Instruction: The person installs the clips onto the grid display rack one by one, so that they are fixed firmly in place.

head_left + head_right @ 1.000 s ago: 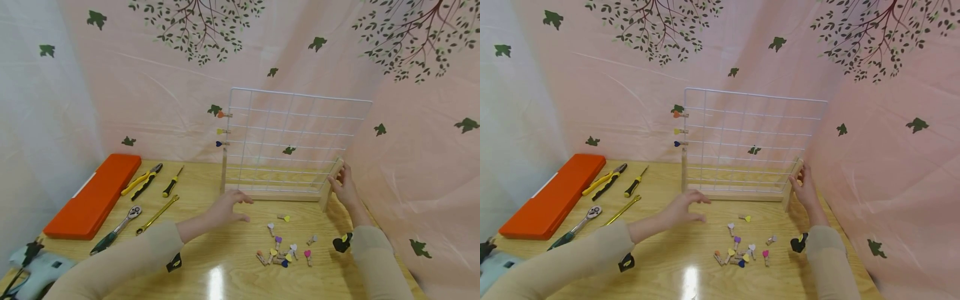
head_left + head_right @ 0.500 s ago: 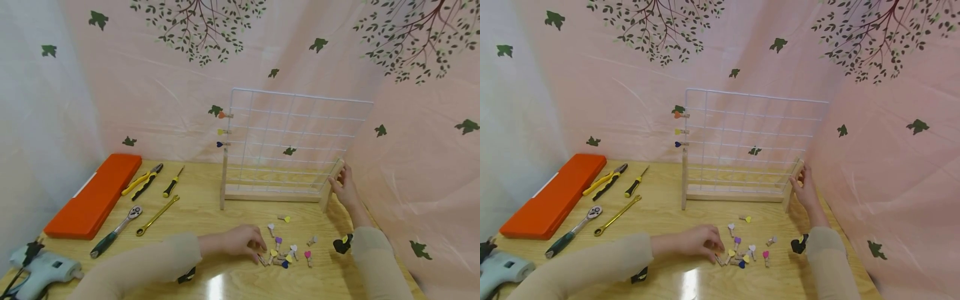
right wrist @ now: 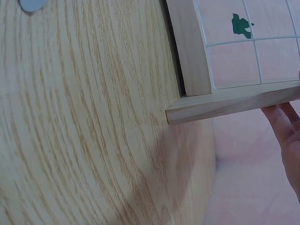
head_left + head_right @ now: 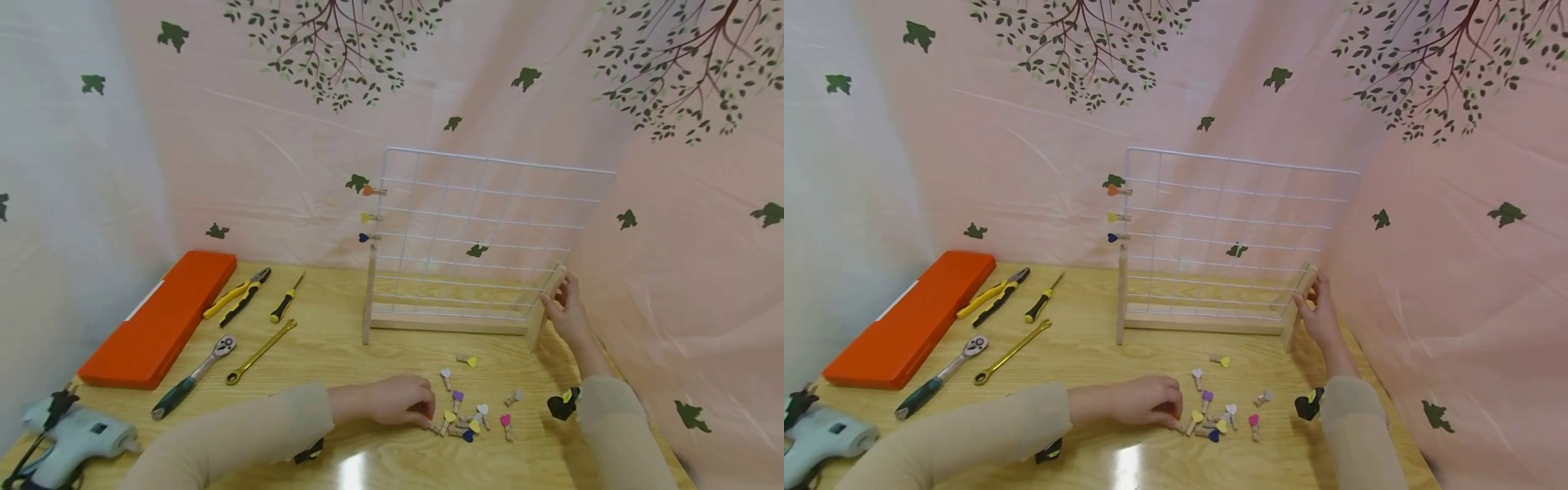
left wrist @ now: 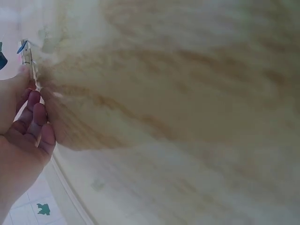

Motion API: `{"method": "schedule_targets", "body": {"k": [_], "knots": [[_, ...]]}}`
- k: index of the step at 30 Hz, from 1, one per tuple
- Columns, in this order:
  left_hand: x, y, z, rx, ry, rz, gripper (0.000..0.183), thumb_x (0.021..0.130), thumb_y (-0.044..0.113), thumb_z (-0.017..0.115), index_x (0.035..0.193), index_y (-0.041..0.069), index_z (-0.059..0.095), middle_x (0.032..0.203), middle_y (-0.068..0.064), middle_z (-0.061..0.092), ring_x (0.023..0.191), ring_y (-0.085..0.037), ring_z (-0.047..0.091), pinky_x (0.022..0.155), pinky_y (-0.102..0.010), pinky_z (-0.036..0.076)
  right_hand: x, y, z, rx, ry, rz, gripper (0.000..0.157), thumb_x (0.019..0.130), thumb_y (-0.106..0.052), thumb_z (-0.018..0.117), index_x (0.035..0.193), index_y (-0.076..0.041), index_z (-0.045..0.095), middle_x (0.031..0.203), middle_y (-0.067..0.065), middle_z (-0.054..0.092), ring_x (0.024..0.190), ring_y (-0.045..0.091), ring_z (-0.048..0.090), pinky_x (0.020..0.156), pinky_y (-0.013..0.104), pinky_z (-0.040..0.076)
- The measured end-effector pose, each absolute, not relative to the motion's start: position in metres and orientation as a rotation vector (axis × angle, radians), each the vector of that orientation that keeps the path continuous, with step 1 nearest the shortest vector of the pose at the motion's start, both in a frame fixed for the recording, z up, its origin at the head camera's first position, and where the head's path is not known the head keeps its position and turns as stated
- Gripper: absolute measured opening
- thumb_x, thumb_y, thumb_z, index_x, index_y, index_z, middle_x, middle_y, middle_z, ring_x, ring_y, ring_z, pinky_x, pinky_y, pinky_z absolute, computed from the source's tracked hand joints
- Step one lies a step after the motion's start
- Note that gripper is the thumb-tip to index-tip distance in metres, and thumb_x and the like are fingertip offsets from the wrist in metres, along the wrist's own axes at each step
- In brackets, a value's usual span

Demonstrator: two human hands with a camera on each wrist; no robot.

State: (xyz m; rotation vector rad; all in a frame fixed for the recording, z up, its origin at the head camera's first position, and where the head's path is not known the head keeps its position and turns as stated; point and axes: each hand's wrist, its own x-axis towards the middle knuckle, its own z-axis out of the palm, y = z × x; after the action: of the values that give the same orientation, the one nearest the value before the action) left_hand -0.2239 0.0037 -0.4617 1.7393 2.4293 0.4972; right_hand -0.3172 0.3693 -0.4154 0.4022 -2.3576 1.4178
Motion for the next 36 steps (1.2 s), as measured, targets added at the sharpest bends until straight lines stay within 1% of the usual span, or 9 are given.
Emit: {"method": "schedule_targets", "body": {"k": [5,11,16,19,24,27,29,31,36], "knots": [[-0.226,0.001,-0.459,1.558,2.355,0.714,0.008,0.087,0.023,0.058,0.086,0.015,0.055,0.077,0.011,0.052,0.067,0.003,0.044,0.06,-0.007,0.039,-0.316,0.37,-0.415,0.402,-2.357,1.415,0.067,0.09,-0.004,0.049,0.141,-0.02,0.008,0.133,0.028,0.027,0.092,-0.005,0.045,0.062,0.017,0.05],[-0.232,-0.011,-0.454,1.342,2.33,1.049,0.018,0.076,0.017,0.07,0.086,0.015,0.055,0.075,0.009,0.057,0.066,0.003,0.051,0.06,-0.012,0.046,-0.317,0.37,-0.413,0.416,-2.339,1.431,0.065,0.09,-0.007,0.048,0.141,-0.024,0.011,0.133,0.025,0.029,0.092,-0.002,0.046,0.061,0.017,0.05],[-0.232,-0.022,-0.435,1.189,2.208,1.296,0.015,0.072,0.005,0.071,0.078,0.01,0.059,0.075,0.002,0.061,0.069,-0.001,0.057,0.064,-0.017,0.05,-0.316,0.372,-0.414,0.379,-2.389,1.386,0.065,0.091,-0.013,0.049,0.14,-0.029,0.01,0.136,0.025,0.027,0.094,-0.001,0.045,0.063,0.017,0.05],[-0.234,-0.029,-0.416,1.116,2.15,1.416,0.011,0.072,0.001,0.07,0.077,0.008,0.063,0.078,-0.002,0.064,0.072,-0.005,0.06,0.067,-0.021,0.052,-0.316,0.372,-0.415,0.361,-2.422,1.353,0.066,0.091,-0.014,0.048,0.141,-0.03,0.008,0.137,0.025,0.025,0.095,-0.004,0.044,0.064,0.017,0.05],[-0.245,-0.045,-0.377,1.045,2.296,1.509,0.005,0.076,0.015,0.068,0.081,0.015,0.069,0.084,0.003,0.066,0.077,-0.01,0.062,0.068,-0.026,0.053,-0.317,0.371,-0.417,0.366,-2.396,1.379,0.066,0.091,-0.011,0.049,0.141,-0.029,0.01,0.136,0.025,0.026,0.095,-0.003,0.044,0.063,0.016,0.049],[-0.252,-0.057,-0.349,0.959,2.382,1.576,0.011,0.078,0.021,0.067,0.086,0.015,0.069,0.087,0.003,0.066,0.08,-0.017,0.063,0.068,-0.028,0.053,-0.317,0.371,-0.417,0.36,-2.377,1.402,0.066,0.09,-0.01,0.05,0.141,-0.029,0.011,0.135,0.027,0.027,0.094,-0.003,0.045,0.062,0.016,0.05],[-0.257,-0.064,-0.33,0.905,2.402,1.654,0.014,0.078,0.02,0.067,0.09,0.012,0.069,0.088,0.0,0.066,0.081,-0.02,0.063,0.07,-0.029,0.053,-0.317,0.37,-0.417,0.368,-2.387,1.397,0.065,0.091,-0.011,0.049,0.14,-0.029,0.011,0.136,0.027,0.026,0.094,-0.004,0.045,0.063,0.016,0.049],[-0.264,-0.07,-0.31,0.88,2.446,1.742,0.016,0.077,0.019,0.068,0.091,0.01,0.068,0.087,-0.003,0.067,0.079,-0.021,0.063,0.069,-0.027,0.053,-0.316,0.37,-0.417,0.376,-2.381,1.402,0.065,0.091,-0.011,0.049,0.141,-0.029,0.011,0.135,0.027,0.026,0.094,-0.003,0.045,0.063,0.016,0.05],[-0.283,-0.083,-0.26,0.878,2.562,2.033,0.021,0.075,0.013,0.07,0.093,0.004,0.066,0.088,-0.009,0.067,0.075,-0.014,0.064,0.07,-0.026,0.053,-0.317,0.373,-0.417,0.4,-2.382,1.385,0.065,0.091,-0.013,0.05,0.141,-0.028,0.011,0.134,0.027,0.027,0.095,-0.001,0.045,0.063,0.017,0.05]]}}
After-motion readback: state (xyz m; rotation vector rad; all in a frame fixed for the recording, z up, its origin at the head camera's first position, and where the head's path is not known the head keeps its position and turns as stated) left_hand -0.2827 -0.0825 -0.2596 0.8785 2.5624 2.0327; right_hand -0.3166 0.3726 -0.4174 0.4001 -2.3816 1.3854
